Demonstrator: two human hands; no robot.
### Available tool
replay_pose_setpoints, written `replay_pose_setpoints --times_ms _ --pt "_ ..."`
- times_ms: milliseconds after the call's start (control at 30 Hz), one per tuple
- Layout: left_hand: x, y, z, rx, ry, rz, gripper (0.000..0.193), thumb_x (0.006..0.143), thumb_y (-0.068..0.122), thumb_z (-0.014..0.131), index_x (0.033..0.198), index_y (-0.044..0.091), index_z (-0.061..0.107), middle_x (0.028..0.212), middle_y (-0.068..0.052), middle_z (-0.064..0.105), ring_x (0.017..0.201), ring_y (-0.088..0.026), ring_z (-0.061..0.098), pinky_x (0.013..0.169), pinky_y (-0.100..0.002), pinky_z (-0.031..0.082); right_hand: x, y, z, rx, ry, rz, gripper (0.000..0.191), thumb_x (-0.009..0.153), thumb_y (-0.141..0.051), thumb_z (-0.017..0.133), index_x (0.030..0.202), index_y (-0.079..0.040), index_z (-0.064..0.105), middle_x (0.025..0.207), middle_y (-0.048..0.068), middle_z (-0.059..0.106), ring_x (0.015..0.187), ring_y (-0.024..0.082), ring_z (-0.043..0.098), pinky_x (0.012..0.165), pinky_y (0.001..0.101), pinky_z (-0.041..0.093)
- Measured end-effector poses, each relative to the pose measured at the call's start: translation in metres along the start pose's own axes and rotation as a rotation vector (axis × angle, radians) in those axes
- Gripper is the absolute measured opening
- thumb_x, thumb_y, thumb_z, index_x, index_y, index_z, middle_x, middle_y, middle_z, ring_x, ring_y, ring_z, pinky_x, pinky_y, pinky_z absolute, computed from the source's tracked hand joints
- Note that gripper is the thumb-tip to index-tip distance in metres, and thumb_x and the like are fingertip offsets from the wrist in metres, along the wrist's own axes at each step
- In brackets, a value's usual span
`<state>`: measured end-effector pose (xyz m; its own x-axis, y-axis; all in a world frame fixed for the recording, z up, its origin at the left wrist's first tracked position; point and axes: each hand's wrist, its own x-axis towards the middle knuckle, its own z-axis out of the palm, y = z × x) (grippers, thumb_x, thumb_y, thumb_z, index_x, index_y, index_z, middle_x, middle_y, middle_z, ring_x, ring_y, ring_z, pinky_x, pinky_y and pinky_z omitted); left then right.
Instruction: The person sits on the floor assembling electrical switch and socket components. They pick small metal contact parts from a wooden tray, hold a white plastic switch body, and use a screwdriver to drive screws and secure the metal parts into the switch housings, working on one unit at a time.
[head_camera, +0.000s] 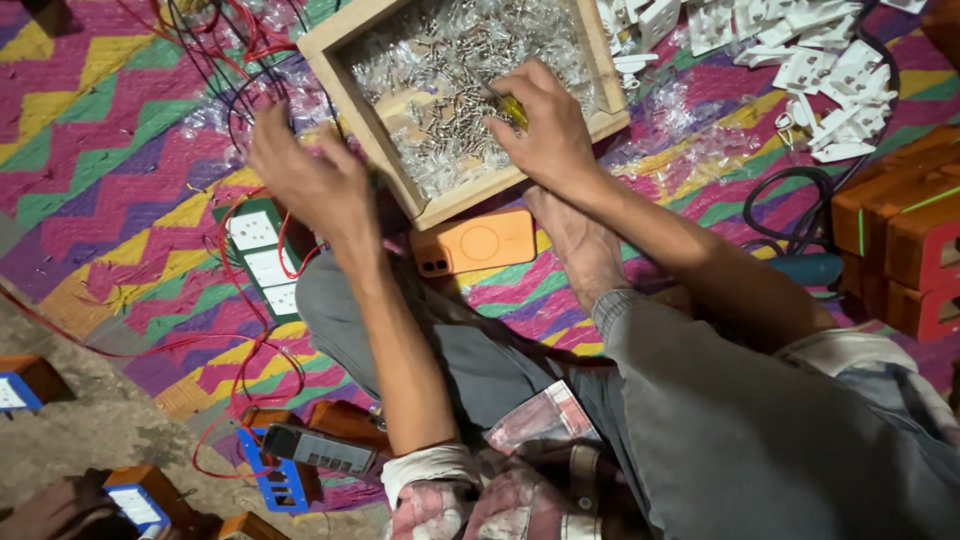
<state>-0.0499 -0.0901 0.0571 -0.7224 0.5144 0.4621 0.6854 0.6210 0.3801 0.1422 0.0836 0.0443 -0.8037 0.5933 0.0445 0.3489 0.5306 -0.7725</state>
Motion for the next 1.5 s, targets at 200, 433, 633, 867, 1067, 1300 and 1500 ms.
replay_pose_setpoints --times_ms 200,433,633,867,1067,1300,1500 --pt "-0.009 0.038 0.022 -0.434 -0.307 -0.276 0.035 0.097 -0.004 0.069 0.131 0.0 0.062 0.125 -0.016 0.069 0.098 -0.021 0.074 0.08 -0.033 0.063 -0.005 0.009 0.004 0.037 -0.051 0.137 0.02 0.109 -0.021 0.064 0.106 -0.002 0.063 0.086 0.008 0.059 0.074 0.021 0.06 0.068 0.0383 0.048" --pt "-0.013 0.048 0.028 -0.148 -0.361 0.125 0.05 0.074 -0.017 0.062 0.122 -0.006 0.062 0.12 -0.024 0.066 0.111 -0.038 0.064 0.095 -0.044 0.054 0.006 0.021 -0.007 0.618 -0.195 0.366 0.022 0.115 -0.025 0.046 0.112 -0.008 0.059 0.081 -0.003 0.055 0.059 0.004 0.045 0.05 0.0203 0.038" --pt "-0.005 0.066 0.033 0.013 -0.454 0.067 0.026 0.08 -0.01 0.065 0.104 -0.001 0.063 0.102 -0.018 0.061 0.097 -0.035 0.056 0.082 -0.044 0.044 0.01 0.013 -0.014 0.742 -0.198 0.38 0.023 0.115 -0.025 0.048 0.114 -0.006 0.059 0.08 -0.003 0.055 0.058 0.002 0.044 0.051 0.0194 0.037" --pt "-0.003 0.064 0.023 -0.422 -0.464 -0.112 0.018 0.082 -0.003 0.074 0.097 0.002 0.066 0.088 -0.012 0.068 0.085 -0.027 0.064 0.075 -0.039 0.048 0.01 0.014 -0.012 0.616 -0.191 0.334 0.022 0.112 -0.024 0.053 0.113 -0.004 0.063 0.083 -0.002 0.058 0.066 0.003 0.05 0.059 0.0207 0.042" --pt "-0.013 0.067 0.033 -0.942 -0.633 -0.481 0.007 0.092 -0.003 0.073 0.097 0.0 0.068 0.085 -0.005 0.072 0.076 -0.01 0.065 0.068 -0.024 0.052 0.012 0.01 -0.018 0.523 -0.236 0.308 0.021 0.102 -0.019 0.069 0.115 -0.002 0.07 0.096 0.002 0.069 0.087 0.008 0.063 0.076 0.0254 0.052" --pt "-0.018 0.065 0.04 -0.973 -0.663 -0.48 0.008 0.09 -0.002 0.074 0.098 -0.001 0.074 0.085 -0.005 0.076 0.077 -0.009 0.068 0.071 -0.024 0.055 0.018 0.004 -0.024 0.439 -0.313 0.22 0.027 0.097 -0.022 0.076 0.119 -0.006 0.073 0.106 0.004 0.073 0.1 0.011 0.068 0.088 0.03 0.055" --pt "-0.016 0.071 0.036 -0.908 -0.612 -0.459 0.009 0.089 -0.001 0.075 0.097 0.0 0.076 0.082 -0.005 0.076 0.073 -0.009 0.069 0.066 -0.024 0.054 0.016 0.006 -0.021 0.429 -0.333 0.163 0.027 0.094 -0.024 0.08 0.112 -0.005 0.074 0.1 0.005 0.072 0.096 0.012 0.066 0.089 0.0315 0.053"
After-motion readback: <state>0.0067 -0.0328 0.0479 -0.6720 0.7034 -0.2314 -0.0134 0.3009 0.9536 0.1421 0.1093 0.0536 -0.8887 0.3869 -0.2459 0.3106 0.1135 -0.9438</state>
